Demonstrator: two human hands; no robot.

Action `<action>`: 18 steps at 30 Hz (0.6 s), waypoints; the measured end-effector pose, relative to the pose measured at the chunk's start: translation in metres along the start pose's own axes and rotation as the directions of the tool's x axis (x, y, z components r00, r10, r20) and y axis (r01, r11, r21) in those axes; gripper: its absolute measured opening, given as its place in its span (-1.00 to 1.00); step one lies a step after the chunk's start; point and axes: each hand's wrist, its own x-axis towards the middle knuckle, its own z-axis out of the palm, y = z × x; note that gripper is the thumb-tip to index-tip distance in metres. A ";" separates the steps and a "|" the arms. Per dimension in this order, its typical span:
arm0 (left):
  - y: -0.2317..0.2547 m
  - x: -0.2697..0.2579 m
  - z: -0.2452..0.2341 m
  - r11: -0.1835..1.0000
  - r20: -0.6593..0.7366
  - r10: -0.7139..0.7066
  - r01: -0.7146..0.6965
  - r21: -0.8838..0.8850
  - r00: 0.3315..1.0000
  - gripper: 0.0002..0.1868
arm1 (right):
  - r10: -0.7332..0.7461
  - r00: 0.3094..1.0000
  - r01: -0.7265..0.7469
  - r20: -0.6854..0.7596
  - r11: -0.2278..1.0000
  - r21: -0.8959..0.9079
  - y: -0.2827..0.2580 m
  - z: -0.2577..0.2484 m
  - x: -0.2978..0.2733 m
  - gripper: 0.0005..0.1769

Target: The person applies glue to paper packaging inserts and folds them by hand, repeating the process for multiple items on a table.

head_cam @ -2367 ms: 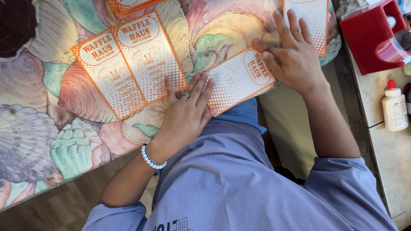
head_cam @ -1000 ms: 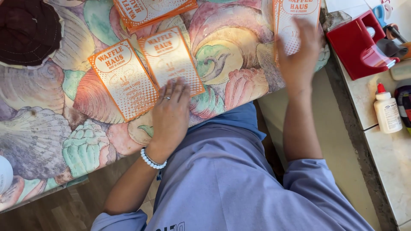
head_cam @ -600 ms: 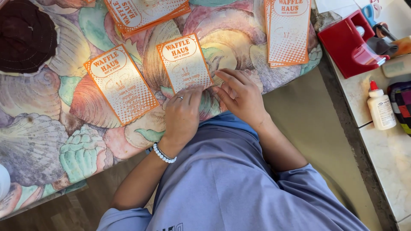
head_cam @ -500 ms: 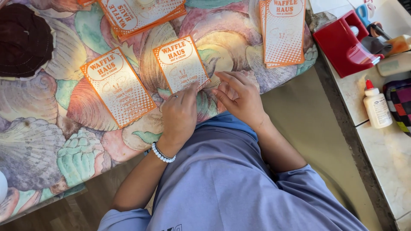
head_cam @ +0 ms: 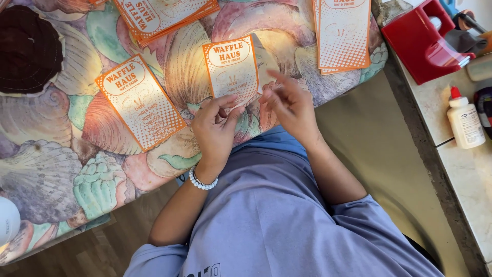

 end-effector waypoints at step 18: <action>0.040 0.033 -0.062 0.829 0.273 0.292 -0.385 0.406 0.917 -0.49 | 0.185 0.953 -0.040 0.241 0.863 -0.504 -0.025 -0.048 0.063 -0.37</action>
